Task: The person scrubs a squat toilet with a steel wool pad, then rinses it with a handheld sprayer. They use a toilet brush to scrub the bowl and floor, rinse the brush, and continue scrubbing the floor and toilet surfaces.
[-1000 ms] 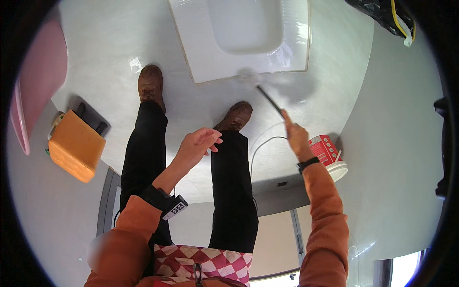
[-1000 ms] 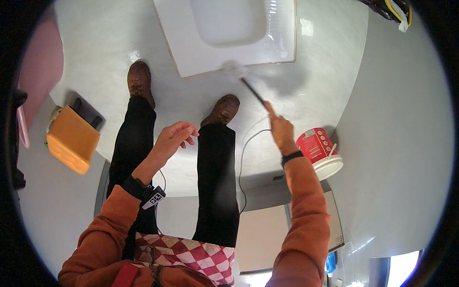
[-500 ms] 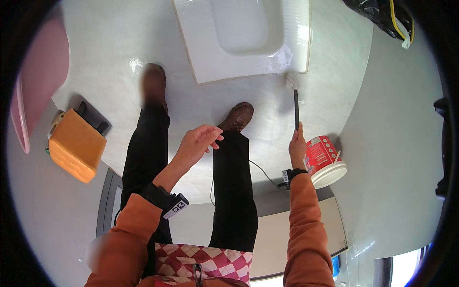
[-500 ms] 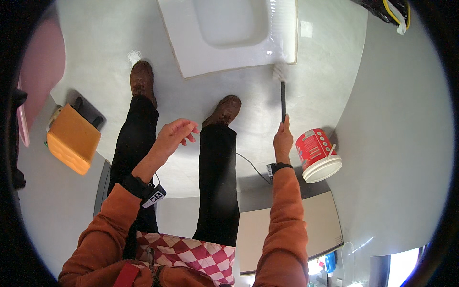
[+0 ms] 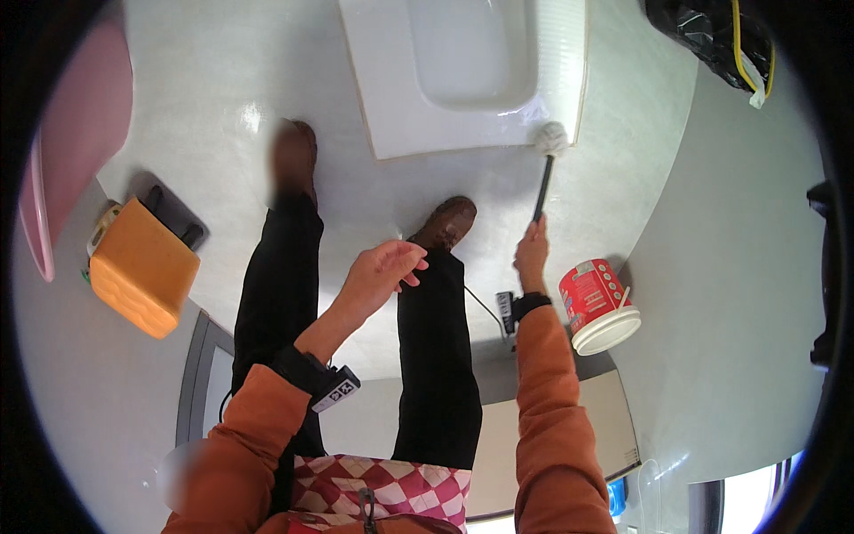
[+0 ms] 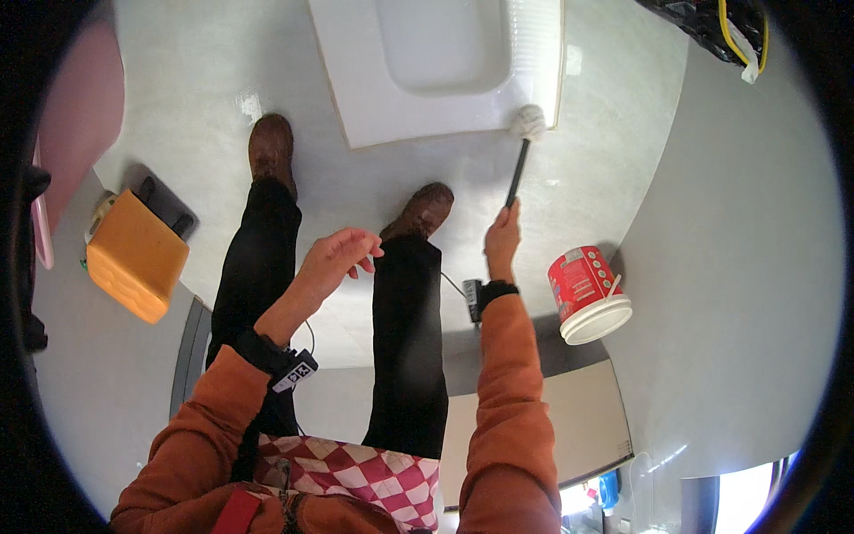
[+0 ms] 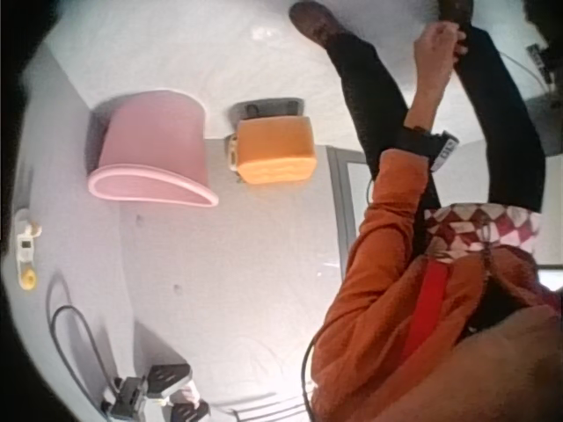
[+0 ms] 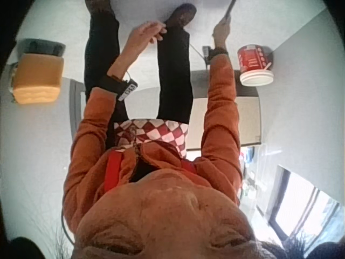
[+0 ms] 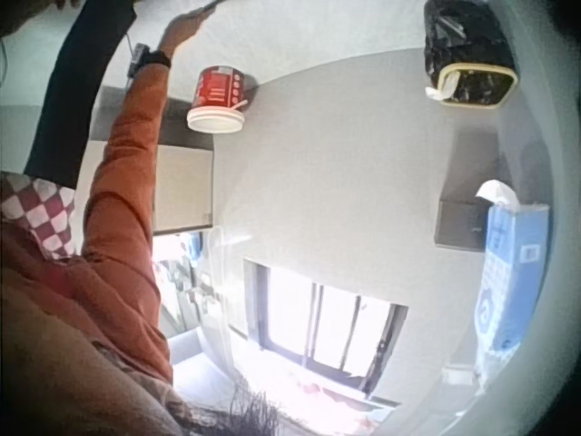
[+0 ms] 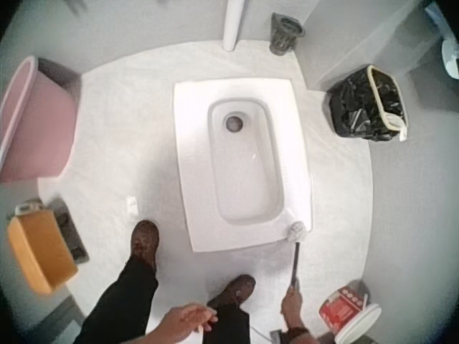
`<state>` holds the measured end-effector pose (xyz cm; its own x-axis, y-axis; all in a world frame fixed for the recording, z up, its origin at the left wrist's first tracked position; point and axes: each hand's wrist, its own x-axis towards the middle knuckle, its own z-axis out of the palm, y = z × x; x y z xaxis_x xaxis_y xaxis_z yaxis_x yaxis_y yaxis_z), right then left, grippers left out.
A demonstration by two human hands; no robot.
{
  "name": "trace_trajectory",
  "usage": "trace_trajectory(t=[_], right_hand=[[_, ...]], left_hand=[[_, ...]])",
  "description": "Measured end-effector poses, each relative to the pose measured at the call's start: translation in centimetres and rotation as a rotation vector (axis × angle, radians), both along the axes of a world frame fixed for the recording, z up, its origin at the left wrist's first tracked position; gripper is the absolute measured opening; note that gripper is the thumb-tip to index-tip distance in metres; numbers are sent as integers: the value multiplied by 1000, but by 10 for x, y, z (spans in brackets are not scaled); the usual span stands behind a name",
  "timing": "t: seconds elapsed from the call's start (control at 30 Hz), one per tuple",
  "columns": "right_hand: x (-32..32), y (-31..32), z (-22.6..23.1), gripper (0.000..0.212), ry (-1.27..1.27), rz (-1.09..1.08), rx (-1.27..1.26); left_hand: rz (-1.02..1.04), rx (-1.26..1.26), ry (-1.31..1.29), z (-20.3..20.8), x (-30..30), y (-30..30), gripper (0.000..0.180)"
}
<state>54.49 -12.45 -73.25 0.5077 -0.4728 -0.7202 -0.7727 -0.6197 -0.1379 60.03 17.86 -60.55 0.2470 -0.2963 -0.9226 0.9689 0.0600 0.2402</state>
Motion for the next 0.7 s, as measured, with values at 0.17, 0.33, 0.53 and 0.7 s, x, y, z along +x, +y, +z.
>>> trace_trajectory(t=[0.17, 0.33, 0.53, 0.7], right_hand=[[-29, 27, 27, 42, 49, 268, 104], [20, -23, -8, 42, 53, -199, 73], [-35, 24, -9, 42, -259, 228, -105], [-6, 8, 12, 42, -110, 320, -78]], left_hand=[[-9, 12, -20, 2, 5, -1, 27], [-6, 5, 13, 2, 6, 1, 28], [4, 1, 1, 2, 6, 4, 26], [13, -25, -15, 4, 6, 6, 26]])
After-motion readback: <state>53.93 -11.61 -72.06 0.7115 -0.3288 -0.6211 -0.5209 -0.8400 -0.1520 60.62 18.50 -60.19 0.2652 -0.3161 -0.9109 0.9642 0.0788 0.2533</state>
